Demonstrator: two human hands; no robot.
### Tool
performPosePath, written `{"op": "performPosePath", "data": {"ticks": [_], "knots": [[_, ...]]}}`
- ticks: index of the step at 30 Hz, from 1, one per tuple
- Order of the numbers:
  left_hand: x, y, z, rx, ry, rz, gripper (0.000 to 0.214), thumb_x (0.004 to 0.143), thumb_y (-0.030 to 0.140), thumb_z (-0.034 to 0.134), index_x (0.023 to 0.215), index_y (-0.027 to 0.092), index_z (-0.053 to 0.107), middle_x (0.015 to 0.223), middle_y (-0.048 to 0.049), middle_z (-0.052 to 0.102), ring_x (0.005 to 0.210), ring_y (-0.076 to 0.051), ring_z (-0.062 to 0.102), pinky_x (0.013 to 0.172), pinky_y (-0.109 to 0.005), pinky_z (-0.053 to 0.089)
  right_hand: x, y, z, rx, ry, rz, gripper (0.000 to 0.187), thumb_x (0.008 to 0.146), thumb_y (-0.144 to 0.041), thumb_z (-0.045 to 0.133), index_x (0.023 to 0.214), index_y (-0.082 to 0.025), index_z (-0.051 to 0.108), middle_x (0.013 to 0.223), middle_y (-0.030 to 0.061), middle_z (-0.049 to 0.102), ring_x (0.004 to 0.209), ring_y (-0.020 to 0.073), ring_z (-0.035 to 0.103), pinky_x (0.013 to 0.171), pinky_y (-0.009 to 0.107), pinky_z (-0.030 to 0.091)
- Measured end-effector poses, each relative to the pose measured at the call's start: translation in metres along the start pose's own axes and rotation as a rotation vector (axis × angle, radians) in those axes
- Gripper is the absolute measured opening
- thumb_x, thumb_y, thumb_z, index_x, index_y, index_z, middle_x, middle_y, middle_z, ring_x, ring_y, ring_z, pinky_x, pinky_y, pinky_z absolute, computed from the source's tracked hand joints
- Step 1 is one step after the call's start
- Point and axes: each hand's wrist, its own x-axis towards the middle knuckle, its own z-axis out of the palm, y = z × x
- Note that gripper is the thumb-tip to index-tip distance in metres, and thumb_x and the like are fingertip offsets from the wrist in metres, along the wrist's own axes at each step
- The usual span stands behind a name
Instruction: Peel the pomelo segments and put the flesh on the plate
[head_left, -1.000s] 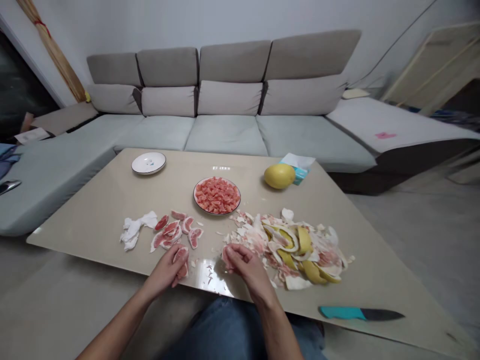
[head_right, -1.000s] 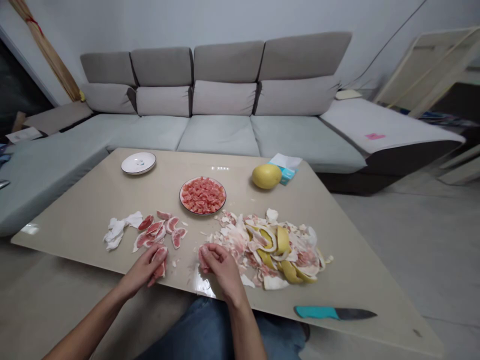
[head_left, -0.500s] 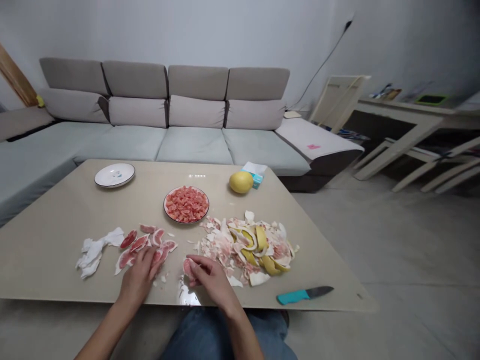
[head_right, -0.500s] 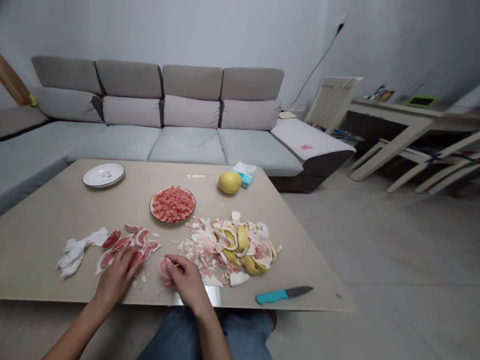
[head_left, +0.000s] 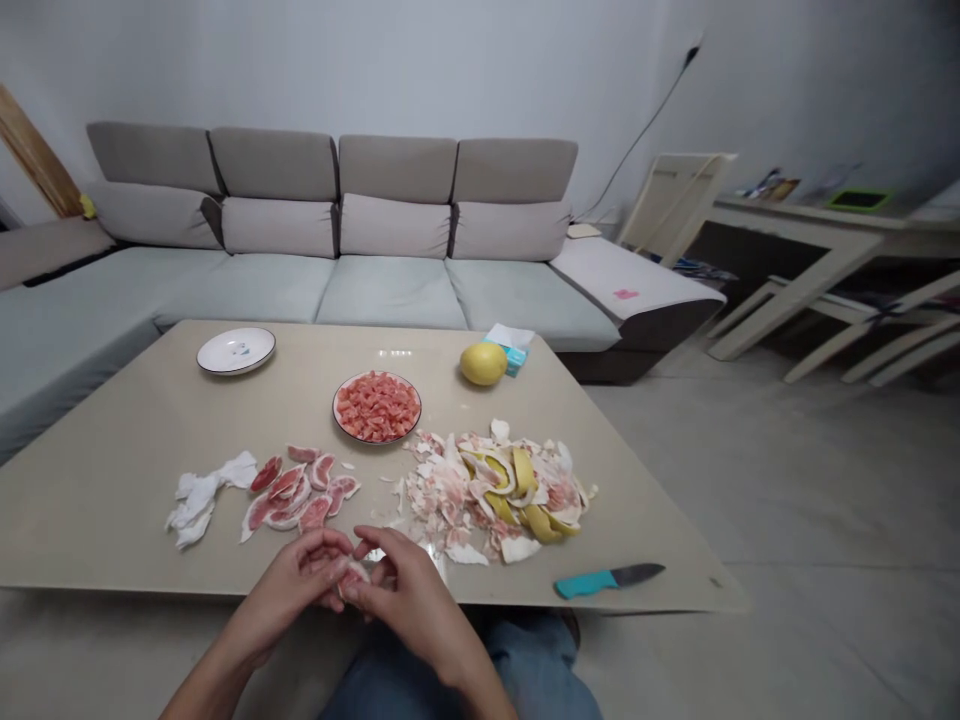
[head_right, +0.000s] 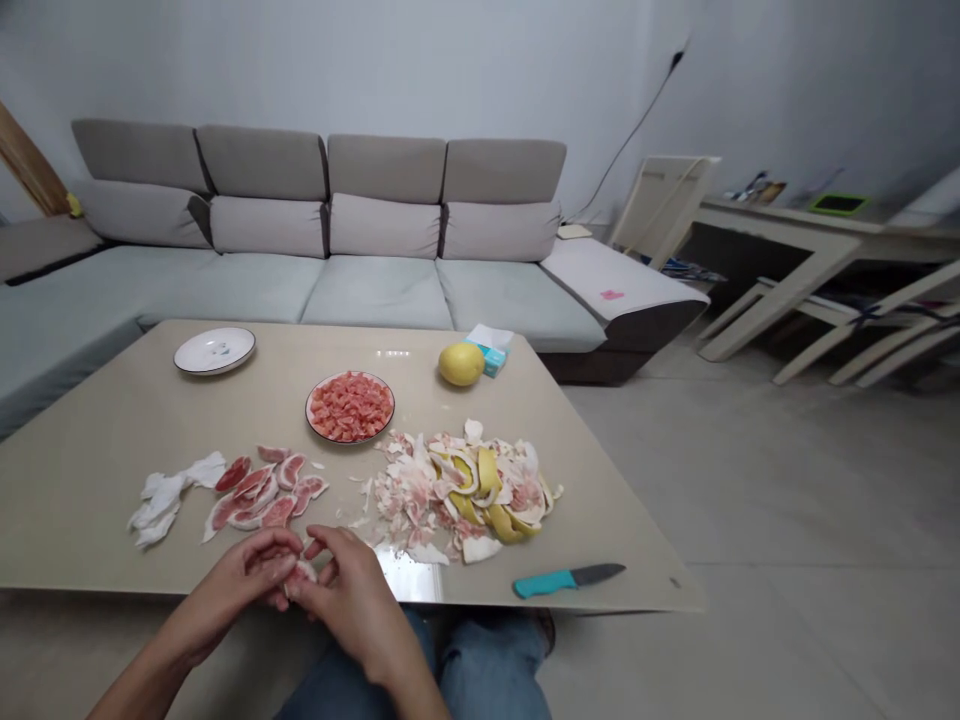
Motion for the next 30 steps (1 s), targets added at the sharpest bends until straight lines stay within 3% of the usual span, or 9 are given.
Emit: {"op": "performPosePath", "data": {"ticks": [3, 6, 10, 13, 18, 30], "knots": [[-0.008, 0.002, -0.002, -0.044, -0.022, -0.072, 0.028, 0.079, 0.037, 0.072, 0.097, 0.017, 0.064, 0.085, -0.0034, 0.067, 0.074, -0.014, 0.064, 0.068, -0.026, 0.053, -0.002, -0.007, 0.006, -0.113, 0.060, -0.074, 0.049, 0.072, -0.018, 0.076, 0.118, -0.030, 0.065, 0.108, 0.0045, 0.063, 0.071, 0.0148, 0.060, 0.067, 0.028, 0.053], [-0.016, 0.008, -0.003, -0.074, 0.012, -0.060, 0.029, 0.077, 0.036, 0.075, 0.096, 0.017, 0.064, 0.084, -0.0034, 0.068, 0.073, -0.014, 0.064, 0.066, -0.025, 0.054, -0.006, -0.018, 0.009, -0.139, 0.065, -0.077, 0.050, 0.071, -0.019, 0.077, 0.119, -0.029, 0.065, 0.111, 0.0046, 0.063, 0.074, 0.0150, 0.062, 0.068, 0.026, 0.053], [-0.027, 0.017, -0.002, -0.105, 0.070, -0.006, 0.034, 0.077, 0.037, 0.075, 0.102, 0.017, 0.065, 0.082, -0.0047, 0.070, 0.074, -0.016, 0.065, 0.067, -0.027, 0.055, -0.019, -0.033, 0.012, -0.153, 0.095, -0.119, 0.032, 0.079, -0.026, 0.073, 0.111, -0.026, 0.068, 0.109, 0.0051, 0.064, 0.075, 0.0145, 0.064, 0.062, 0.023, 0.053], [-0.036, 0.021, 0.001, -0.118, 0.095, 0.010, 0.036, 0.076, 0.038, 0.075, 0.103, 0.016, 0.067, 0.083, -0.0060, 0.072, 0.076, -0.018, 0.066, 0.070, -0.029, 0.056, -0.030, -0.038, 0.018, -0.236, 0.183, -0.259, 0.016, 0.085, -0.020, 0.065, 0.099, -0.024, 0.071, 0.098, 0.0048, 0.067, 0.078, 0.0156, 0.065, 0.063, 0.022, 0.053], [-0.045, 0.017, 0.012, -0.182, 0.098, 0.041, 0.035, 0.070, 0.038, 0.080, 0.096, 0.017, 0.069, 0.079, -0.0043, 0.071, 0.074, -0.016, 0.064, 0.072, -0.026, 0.053, -0.041, -0.038, 0.032, -0.419, 0.284, -0.481, 0.019, 0.089, -0.011, 0.057, 0.099, -0.021, 0.070, 0.091, 0.0057, 0.070, 0.085, 0.0179, 0.066, 0.076, 0.027, 0.052], [-0.061, 0.009, 0.011, -0.167, 0.087, 0.129, 0.029, 0.067, 0.036, 0.082, 0.082, 0.015, 0.070, 0.074, -0.0015, 0.062, 0.069, -0.013, 0.057, 0.065, -0.024, 0.046, -0.056, -0.031, 0.042, -0.546, 0.229, -0.463, 0.020, 0.091, -0.011, 0.051, 0.099, -0.021, 0.066, 0.088, 0.0058, 0.069, 0.081, 0.0187, 0.065, 0.074, 0.028, 0.050]]}}
